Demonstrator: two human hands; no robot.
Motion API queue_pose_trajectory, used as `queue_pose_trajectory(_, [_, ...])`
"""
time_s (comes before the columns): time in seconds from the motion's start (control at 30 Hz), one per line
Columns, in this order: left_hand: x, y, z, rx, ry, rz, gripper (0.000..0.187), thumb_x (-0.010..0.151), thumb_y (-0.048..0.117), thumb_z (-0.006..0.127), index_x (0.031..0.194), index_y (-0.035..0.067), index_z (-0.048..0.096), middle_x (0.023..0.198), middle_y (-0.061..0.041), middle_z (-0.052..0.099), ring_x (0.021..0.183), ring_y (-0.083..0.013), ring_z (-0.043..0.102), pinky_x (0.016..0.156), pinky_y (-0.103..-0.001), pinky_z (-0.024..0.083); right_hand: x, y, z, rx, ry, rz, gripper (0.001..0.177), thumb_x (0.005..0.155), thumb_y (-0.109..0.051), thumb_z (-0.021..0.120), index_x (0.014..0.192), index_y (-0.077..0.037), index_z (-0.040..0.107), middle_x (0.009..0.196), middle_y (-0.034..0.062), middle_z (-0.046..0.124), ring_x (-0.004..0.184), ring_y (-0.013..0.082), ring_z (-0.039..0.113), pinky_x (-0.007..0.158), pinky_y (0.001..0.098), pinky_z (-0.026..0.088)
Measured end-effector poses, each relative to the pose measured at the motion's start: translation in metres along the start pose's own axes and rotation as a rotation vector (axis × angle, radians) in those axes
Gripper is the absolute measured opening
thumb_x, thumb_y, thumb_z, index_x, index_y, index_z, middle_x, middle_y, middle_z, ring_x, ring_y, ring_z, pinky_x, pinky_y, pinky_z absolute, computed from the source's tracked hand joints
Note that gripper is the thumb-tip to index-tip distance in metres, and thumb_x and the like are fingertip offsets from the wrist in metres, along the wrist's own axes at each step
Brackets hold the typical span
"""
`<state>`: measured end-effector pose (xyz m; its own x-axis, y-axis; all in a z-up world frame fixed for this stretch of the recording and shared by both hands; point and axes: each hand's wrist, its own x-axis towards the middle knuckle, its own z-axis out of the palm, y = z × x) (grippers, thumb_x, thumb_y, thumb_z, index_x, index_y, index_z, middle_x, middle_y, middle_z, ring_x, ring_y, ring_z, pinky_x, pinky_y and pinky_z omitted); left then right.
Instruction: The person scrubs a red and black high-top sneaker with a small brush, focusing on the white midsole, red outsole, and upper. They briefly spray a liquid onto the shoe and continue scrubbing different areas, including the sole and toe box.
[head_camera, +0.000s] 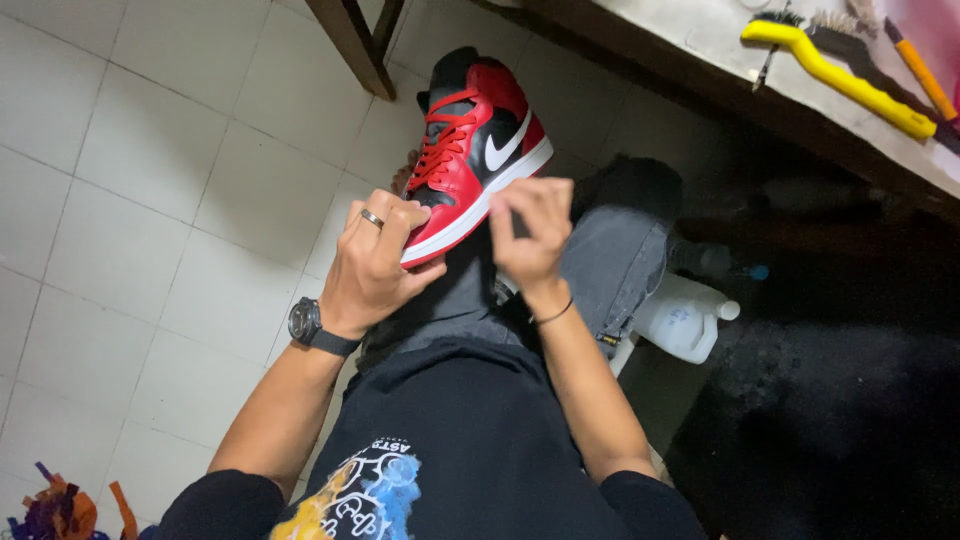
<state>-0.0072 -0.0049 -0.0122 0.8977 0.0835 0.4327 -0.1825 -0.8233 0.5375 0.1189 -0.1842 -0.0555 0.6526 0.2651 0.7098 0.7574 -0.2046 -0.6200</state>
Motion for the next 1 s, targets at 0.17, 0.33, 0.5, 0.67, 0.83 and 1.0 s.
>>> queue_pose_trajectory(0.17, [0.001, -0.002, 0.001, -0.009, -0.002, -0.009, 0.052, 0.073, 0.022, 0.097, 0.11, 0.008, 0.062, 0.101, -0.011, 0.063, 0.097, -0.0337, 0.07, 0.079, -0.037, 0.049, -0.007, 0.009, 0.004, 0.026, -0.028, -0.061, 0.006, 0.089, -0.007, 0.079, 0.085, -0.011, 0.077, 0.085, 0.0046, 0.072, 0.079, 0.0284, 0.061, 0.083, 0.0392, 0.051])
queue_pose_trajectory(0.33, [0.008, 0.0, 0.002, 0.001, 0.006, 0.015, 0.049, 0.077, 0.024, 0.095, 0.108, 0.007, 0.062, 0.1, -0.01, 0.062, 0.096, -0.0339, 0.07, 0.081, -0.037, 0.049, 0.001, 0.005, -0.003, 0.04, -0.039, 0.014, 0.003, 0.092, -0.01, 0.078, 0.089, -0.009, 0.076, 0.088, 0.0051, 0.07, 0.083, 0.0286, 0.06, 0.083, 0.0389, 0.051])
queue_pose_trajectory(0.5, [0.008, -0.005, 0.003, -0.017, 0.027, 0.0, 0.047, 0.075, 0.021, 0.095, 0.106, 0.007, 0.063, 0.098, -0.009, 0.062, 0.094, -0.0324, 0.071, 0.08, -0.036, 0.049, 0.002, 0.025, 0.001, -0.001, -0.031, -0.048, 0.006, 0.091, -0.008, 0.078, 0.086, -0.01, 0.075, 0.086, 0.0057, 0.071, 0.08, 0.0292, 0.06, 0.081, 0.0385, 0.051])
queue_pose_trajectory(0.67, [0.015, 0.0, 0.002, 0.002, 0.021, 0.023, 0.046, 0.078, 0.023, 0.093, 0.107, 0.007, 0.062, 0.098, -0.01, 0.06, 0.093, -0.033, 0.07, 0.079, -0.037, 0.048, 0.011, -0.026, 0.001, 0.2, -0.046, -0.002, 0.005, 0.087, -0.01, 0.081, 0.086, -0.011, 0.076, 0.088, 0.0056, 0.073, 0.081, 0.029, 0.062, 0.081, 0.0389, 0.052])
queue_pose_trajectory(0.83, [0.025, 0.009, -0.009, -0.072, 0.096, 0.043, 0.044, 0.072, 0.011, 0.095, 0.107, 0.007, 0.068, 0.099, -0.01, 0.067, 0.092, -0.0322, 0.072, 0.081, -0.036, 0.049, 0.001, 0.003, 0.004, 0.104, 0.047, 0.037, 0.008, 0.092, -0.008, 0.075, 0.084, -0.01, 0.073, 0.086, 0.0056, 0.071, 0.079, 0.0271, 0.061, 0.079, 0.0377, 0.051])
queue_pose_trajectory(1.0, [0.04, 0.028, -0.016, -0.108, 0.179, 0.074, 0.03, 0.083, 0.014, 0.089, 0.108, 0.009, 0.074, 0.105, -0.007, 0.073, 0.094, -0.0264, 0.073, 0.084, -0.032, 0.051, 0.026, -0.048, -0.004, 0.195, 0.087, 0.116, 0.011, 0.094, -0.011, 0.073, 0.084, -0.006, 0.071, 0.084, 0.0087, 0.069, 0.077, 0.0299, 0.062, 0.077, 0.0399, 0.051])
